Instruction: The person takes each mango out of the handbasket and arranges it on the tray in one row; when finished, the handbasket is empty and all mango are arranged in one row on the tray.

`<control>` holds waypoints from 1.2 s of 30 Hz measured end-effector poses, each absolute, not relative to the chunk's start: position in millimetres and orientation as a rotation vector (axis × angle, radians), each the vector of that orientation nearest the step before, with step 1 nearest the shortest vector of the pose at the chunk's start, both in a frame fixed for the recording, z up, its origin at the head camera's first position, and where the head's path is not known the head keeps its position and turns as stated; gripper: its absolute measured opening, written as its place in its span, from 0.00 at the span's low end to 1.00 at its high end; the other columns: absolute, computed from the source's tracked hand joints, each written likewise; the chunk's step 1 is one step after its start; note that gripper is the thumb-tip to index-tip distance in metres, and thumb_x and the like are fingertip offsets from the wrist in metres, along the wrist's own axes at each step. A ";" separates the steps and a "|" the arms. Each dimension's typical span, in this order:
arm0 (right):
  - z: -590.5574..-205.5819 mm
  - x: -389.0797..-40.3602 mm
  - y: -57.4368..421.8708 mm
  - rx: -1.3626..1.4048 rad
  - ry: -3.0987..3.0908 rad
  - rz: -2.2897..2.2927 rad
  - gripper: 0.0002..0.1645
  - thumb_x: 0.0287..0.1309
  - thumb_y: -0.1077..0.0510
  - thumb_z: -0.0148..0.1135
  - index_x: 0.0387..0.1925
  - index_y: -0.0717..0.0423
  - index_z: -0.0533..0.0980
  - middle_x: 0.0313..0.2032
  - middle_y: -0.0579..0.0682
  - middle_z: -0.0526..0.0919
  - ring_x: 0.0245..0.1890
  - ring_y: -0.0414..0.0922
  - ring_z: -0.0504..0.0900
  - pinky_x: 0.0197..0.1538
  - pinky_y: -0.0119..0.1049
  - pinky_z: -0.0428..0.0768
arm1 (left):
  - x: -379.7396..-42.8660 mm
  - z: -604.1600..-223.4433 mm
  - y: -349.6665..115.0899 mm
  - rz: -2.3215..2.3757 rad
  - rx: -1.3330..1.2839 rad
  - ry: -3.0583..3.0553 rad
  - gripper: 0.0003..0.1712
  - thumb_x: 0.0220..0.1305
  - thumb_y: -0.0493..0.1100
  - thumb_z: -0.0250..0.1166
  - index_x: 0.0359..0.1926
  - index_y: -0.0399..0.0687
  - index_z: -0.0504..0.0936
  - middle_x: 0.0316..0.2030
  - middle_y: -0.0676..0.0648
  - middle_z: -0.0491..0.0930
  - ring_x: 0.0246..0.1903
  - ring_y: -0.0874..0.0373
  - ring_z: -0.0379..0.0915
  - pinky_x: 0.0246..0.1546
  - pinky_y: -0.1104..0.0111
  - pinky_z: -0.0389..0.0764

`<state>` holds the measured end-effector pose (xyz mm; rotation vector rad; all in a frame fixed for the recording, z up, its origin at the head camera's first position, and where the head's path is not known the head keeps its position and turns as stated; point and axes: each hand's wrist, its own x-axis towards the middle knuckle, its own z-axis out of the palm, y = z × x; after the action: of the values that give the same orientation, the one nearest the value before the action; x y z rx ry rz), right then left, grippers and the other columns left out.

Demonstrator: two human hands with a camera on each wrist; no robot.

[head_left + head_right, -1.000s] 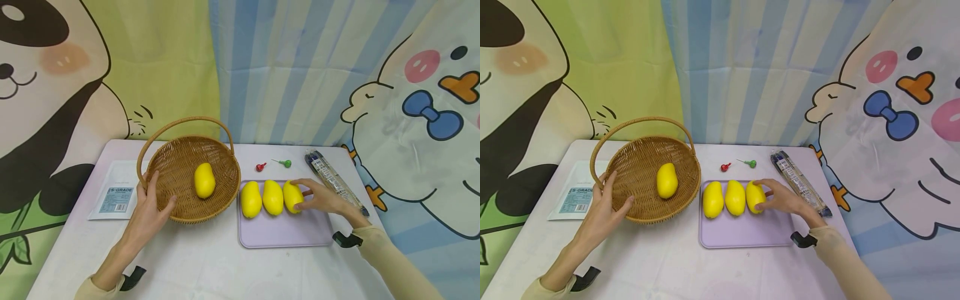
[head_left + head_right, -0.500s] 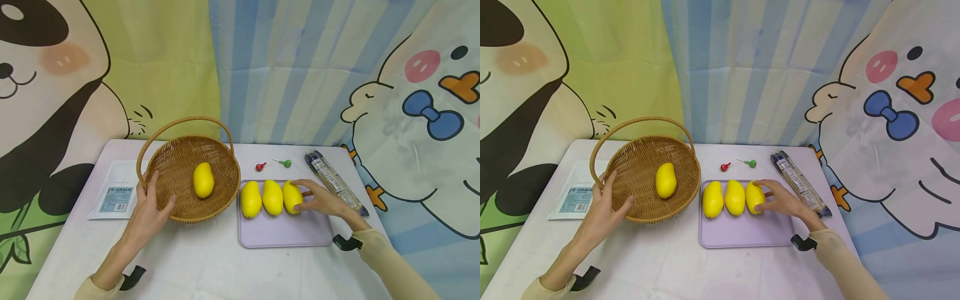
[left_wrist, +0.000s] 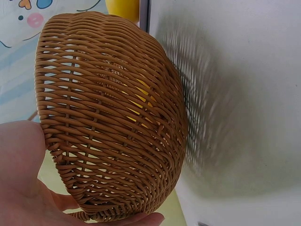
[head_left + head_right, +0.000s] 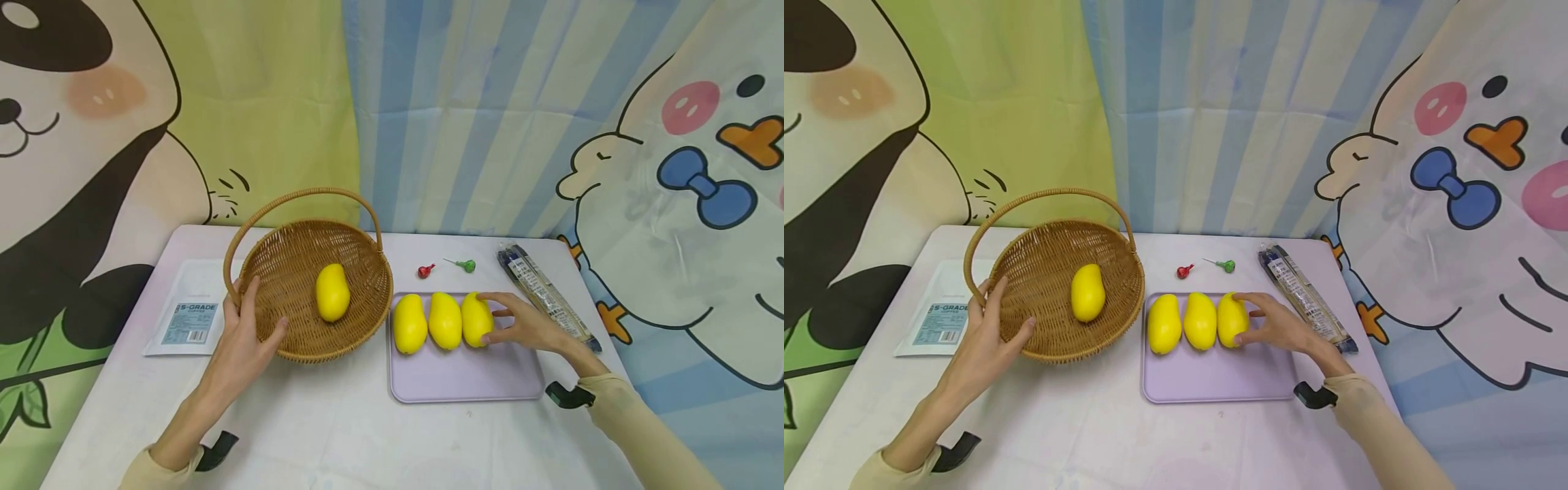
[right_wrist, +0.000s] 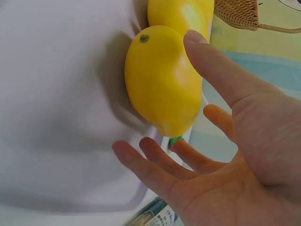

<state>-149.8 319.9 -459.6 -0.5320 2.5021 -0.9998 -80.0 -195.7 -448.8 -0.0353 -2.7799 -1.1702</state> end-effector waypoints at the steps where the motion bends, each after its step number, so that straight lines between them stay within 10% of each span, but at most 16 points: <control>1: -458.0 -150.0 320.1 -0.540 2.506 -1.002 0.51 0.54 0.49 0.77 0.75 0.52 0.62 0.74 0.61 0.61 0.64 0.70 0.72 0.60 0.65 0.75 | -80.0 -448.8 -195.7 -1.171 -0.036 -2.780 0.51 0.71 0.51 0.63 0.82 0.50 0.40 0.78 0.29 0.34 0.59 0.25 0.65 0.49 0.36 0.76; 16: -389.0 -166.9 278.5 -0.573 2.614 -0.974 0.44 0.59 0.43 0.72 0.72 0.48 0.66 0.73 0.55 0.66 0.69 0.61 0.70 0.67 0.61 0.70 | -80.9 -450.2 -196.0 -1.164 -0.043 -2.772 0.52 0.71 0.49 0.63 0.82 0.50 0.40 0.78 0.29 0.34 0.60 0.26 0.65 0.47 0.38 0.78; 36: -311.9 -191.9 109.1 -1.063 2.426 -0.739 0.40 0.62 0.42 0.69 0.72 0.43 0.68 0.69 0.45 0.70 0.64 0.44 0.72 0.64 0.44 0.75 | -79.6 -449.1 -194.3 -1.130 -0.023 -2.784 0.51 0.71 0.50 0.63 0.82 0.50 0.41 0.78 0.29 0.35 0.53 0.27 0.70 0.39 0.45 0.81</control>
<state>-191.9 109.1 -311.9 -1.0627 2.4260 -0.7393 -79.6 -194.3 -449.1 -0.0228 -2.7843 -1.1302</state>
